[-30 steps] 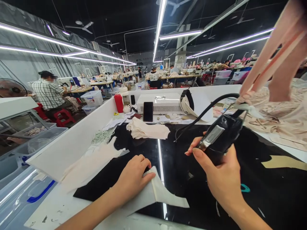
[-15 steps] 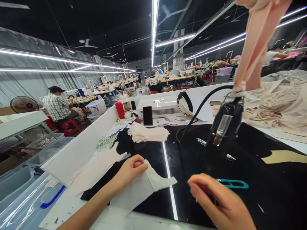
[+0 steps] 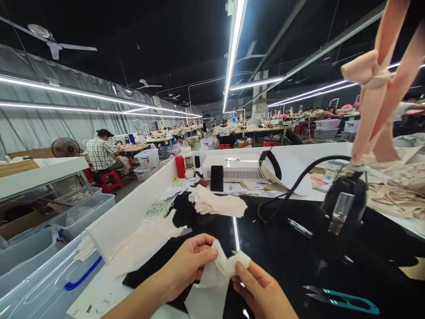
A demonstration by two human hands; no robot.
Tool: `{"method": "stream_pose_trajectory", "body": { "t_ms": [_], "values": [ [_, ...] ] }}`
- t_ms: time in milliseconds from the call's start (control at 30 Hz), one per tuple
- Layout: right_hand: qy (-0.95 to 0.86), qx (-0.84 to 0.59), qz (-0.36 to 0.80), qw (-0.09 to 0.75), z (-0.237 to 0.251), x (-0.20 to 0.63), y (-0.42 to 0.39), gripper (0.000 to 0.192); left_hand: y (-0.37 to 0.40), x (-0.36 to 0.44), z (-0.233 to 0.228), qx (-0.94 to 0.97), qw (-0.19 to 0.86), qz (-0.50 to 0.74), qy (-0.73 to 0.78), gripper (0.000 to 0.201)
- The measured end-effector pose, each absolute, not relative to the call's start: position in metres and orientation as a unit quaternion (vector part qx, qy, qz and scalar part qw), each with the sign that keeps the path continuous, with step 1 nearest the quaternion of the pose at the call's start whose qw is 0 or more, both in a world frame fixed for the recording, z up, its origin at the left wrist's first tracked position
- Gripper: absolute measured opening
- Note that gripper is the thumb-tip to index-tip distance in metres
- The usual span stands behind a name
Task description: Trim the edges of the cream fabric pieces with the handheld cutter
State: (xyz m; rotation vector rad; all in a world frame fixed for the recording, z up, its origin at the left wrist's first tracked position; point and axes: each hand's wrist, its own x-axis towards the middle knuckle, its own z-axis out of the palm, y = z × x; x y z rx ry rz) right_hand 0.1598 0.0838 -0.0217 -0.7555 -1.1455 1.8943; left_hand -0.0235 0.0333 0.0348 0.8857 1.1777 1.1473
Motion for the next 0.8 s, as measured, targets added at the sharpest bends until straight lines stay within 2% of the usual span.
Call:
{"method": "stream_pose_trajectory", "body": {
  "t_ms": [100,200,367,567,667,800],
  "values": [
    [-0.491,-0.294,0.711,0.409,-0.013,0.159,0.098,0.054,0.030,-0.033,0.029,0.395,0.614,0.464,0.502,0.064],
    [-0.562,-0.276,0.680,0.381,-0.009,0.154,0.109,0.048,0.027,-0.045,0.025,0.459,0.615,0.401,0.501,0.062],
    [-0.682,-0.232,0.614,0.323,-0.002,0.140,0.117,0.042,0.030,-0.047,0.030,0.606,0.486,0.392,0.493,0.057],
    [-0.769,-0.250,0.508,0.295,0.015,0.129,0.122,0.033,0.046,-0.032,0.025,0.577,0.412,0.463,0.533,0.064],
    [-0.770,-0.256,0.509,0.289,0.017,0.125,0.126,0.038,0.053,-0.035,0.015,0.529,0.384,0.480,0.585,0.064],
    [-0.728,-0.255,0.575,0.275,0.012,0.121,0.132,0.053,0.061,-0.042,0.012,0.484,0.360,0.505,0.618,0.065]
  ]
}}
